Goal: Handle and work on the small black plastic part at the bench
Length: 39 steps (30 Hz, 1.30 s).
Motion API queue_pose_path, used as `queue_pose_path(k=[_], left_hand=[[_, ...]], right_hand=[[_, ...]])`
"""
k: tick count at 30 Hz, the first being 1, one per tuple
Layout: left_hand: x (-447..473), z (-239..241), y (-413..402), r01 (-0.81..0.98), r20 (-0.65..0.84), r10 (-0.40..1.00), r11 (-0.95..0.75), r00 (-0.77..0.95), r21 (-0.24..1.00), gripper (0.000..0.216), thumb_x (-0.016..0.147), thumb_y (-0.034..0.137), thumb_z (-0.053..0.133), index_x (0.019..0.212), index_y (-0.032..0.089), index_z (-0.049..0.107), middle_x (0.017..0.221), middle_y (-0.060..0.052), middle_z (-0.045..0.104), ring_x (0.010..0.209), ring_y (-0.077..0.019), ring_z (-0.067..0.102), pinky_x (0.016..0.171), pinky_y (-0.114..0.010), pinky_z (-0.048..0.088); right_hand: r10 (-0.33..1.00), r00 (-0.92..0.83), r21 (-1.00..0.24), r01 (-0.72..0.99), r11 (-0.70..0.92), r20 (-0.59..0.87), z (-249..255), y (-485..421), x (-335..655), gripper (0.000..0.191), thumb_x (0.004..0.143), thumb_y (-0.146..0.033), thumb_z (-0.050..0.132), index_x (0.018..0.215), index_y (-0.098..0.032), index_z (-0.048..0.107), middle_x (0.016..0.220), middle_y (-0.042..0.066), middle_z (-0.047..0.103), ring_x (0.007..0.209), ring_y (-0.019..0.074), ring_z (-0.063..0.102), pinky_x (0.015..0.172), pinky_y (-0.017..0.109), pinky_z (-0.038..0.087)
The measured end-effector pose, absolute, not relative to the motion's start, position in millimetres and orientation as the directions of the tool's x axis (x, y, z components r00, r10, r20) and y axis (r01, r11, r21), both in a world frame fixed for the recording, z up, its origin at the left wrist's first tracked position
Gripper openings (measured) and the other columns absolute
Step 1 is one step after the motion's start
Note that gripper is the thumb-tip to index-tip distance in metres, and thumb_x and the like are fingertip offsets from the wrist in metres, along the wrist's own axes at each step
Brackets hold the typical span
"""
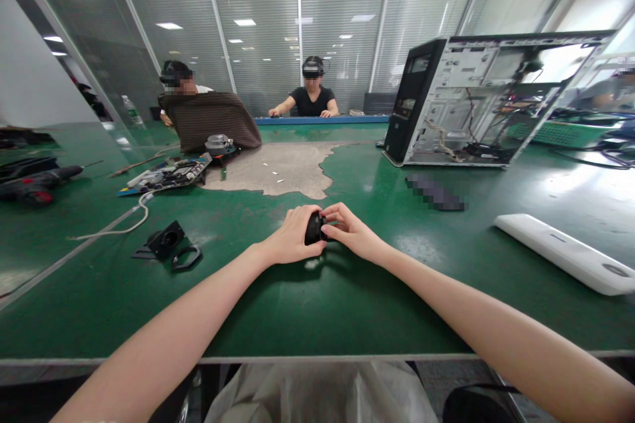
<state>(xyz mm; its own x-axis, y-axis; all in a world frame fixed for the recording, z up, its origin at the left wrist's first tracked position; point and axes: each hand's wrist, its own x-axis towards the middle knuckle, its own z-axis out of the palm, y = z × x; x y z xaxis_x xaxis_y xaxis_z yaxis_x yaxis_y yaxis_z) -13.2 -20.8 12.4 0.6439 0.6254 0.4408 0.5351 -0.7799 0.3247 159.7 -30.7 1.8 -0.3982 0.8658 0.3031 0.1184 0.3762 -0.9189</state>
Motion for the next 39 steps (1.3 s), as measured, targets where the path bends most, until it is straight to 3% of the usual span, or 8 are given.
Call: queue_pose_path(k=[5, 10, 18, 24, 30, 37, 39], left_hand=[[-13, 13, -21, 0.53, 0.438, 0.622, -0.783, 0.649, 0.325, 0.052, 0.068, 0.032, 0.052, 0.113, 0.019, 0.031, 0.107, -0.007, 0.046, 0.096, -0.022, 0.044, 0.086, -0.038, 0.032], [-13, 12, -20, 0.532, 0.443, 0.621, -0.783, 0.647, 0.321, 0.053, 0.067, 0.033, 0.053, 0.113, 0.018, 0.031, 0.107, -0.008, 0.046, 0.096, -0.0224, 0.044, 0.086, -0.039, 0.032], [-13, 11, -20, 0.533, 0.445, 0.631, -0.775, 0.635, 0.339, 0.054, 0.066, 0.032, 0.054, 0.113, 0.019, 0.031, 0.107, -0.007, 0.046, 0.097, -0.0227, 0.044, 0.085, -0.039, 0.032], [-13, 13, -21, 0.528, 0.442, 0.623, -0.782, 0.645, 0.331, 0.052, 0.067, 0.032, 0.053, 0.112, 0.019, 0.032, 0.107, -0.008, 0.046, 0.097, -0.0226, 0.044, 0.086, -0.039, 0.032], [-13, 13, -21, 0.532, 0.44, 0.622, -0.782, 0.647, 0.324, 0.053, 0.067, 0.032, 0.053, 0.113, 0.018, 0.032, 0.107, -0.008, 0.046, 0.097, -0.0228, 0.044, 0.085, -0.04, 0.032], [-14, 14, -22, 0.541, 0.436, 0.621, -0.783, 0.651, 0.308, 0.051, 0.067, 0.034, 0.054, 0.11, 0.018, 0.033, 0.104, -0.008, 0.046, 0.094, -0.0221, 0.043, 0.084, -0.038, 0.032], [-15, 14, -22, 0.541, 0.435, 0.616, -0.786, 0.656, 0.299, 0.05, 0.067, 0.034, 0.053, 0.11, 0.018, 0.034, 0.103, -0.007, 0.046, 0.093, -0.0219, 0.043, 0.084, -0.038, 0.032]], right_hand=[[0.859, -0.433, -0.904, 0.19, 0.384, 0.274, 0, -30, 163, 0.029, 0.078, -0.028, 0.048, 0.105, -0.022, 0.042, 0.101, 0.005, 0.05, 0.093, 0.0148, 0.052, 0.083, 0.036, 0.044], [0.81, -0.498, -0.911, 0.089, 0.402, 0.309, 3, -34, 166, 0.033, 0.072, -0.024, 0.057, 0.102, -0.022, 0.043, 0.104, 0.004, 0.047, 0.093, 0.0137, 0.052, 0.081, 0.032, 0.046], [0.901, -0.39, -0.97, 0.067, 0.233, 0.19, 6, -35, 160, 0.021, 0.074, -0.033, 0.053, 0.09, -0.022, 0.047, 0.094, 0.0, 0.049, 0.078, 0.0103, 0.054, 0.069, 0.03, 0.052], [0.884, -0.396, -0.93, 0.159, 0.332, 0.248, 3, -33, 161, 0.027, 0.076, -0.028, 0.05, 0.102, -0.022, 0.044, 0.1, 0.004, 0.051, 0.081, 0.0123, 0.055, 0.075, 0.032, 0.049], [0.848, -0.43, -0.89, 0.182, 0.417, 0.309, 11, -44, 160, 0.027, 0.073, -0.022, 0.053, 0.099, -0.02, 0.044, 0.106, 0.005, 0.049, 0.098, 0.016, 0.052, 0.082, 0.034, 0.045], [0.903, -0.327, -0.915, 0.194, 0.354, 0.28, 12, -39, 169, 0.027, 0.067, -0.022, 0.06, 0.089, -0.018, 0.046, 0.097, 0.003, 0.052, 0.087, 0.0146, 0.055, 0.081, 0.035, 0.044], [0.934, -0.288, -0.946, 0.183, 0.268, 0.209, 9, -35, 171, 0.028, 0.065, -0.025, 0.062, 0.088, -0.018, 0.047, 0.095, 0.003, 0.054, 0.082, 0.0137, 0.057, 0.078, 0.035, 0.046]])
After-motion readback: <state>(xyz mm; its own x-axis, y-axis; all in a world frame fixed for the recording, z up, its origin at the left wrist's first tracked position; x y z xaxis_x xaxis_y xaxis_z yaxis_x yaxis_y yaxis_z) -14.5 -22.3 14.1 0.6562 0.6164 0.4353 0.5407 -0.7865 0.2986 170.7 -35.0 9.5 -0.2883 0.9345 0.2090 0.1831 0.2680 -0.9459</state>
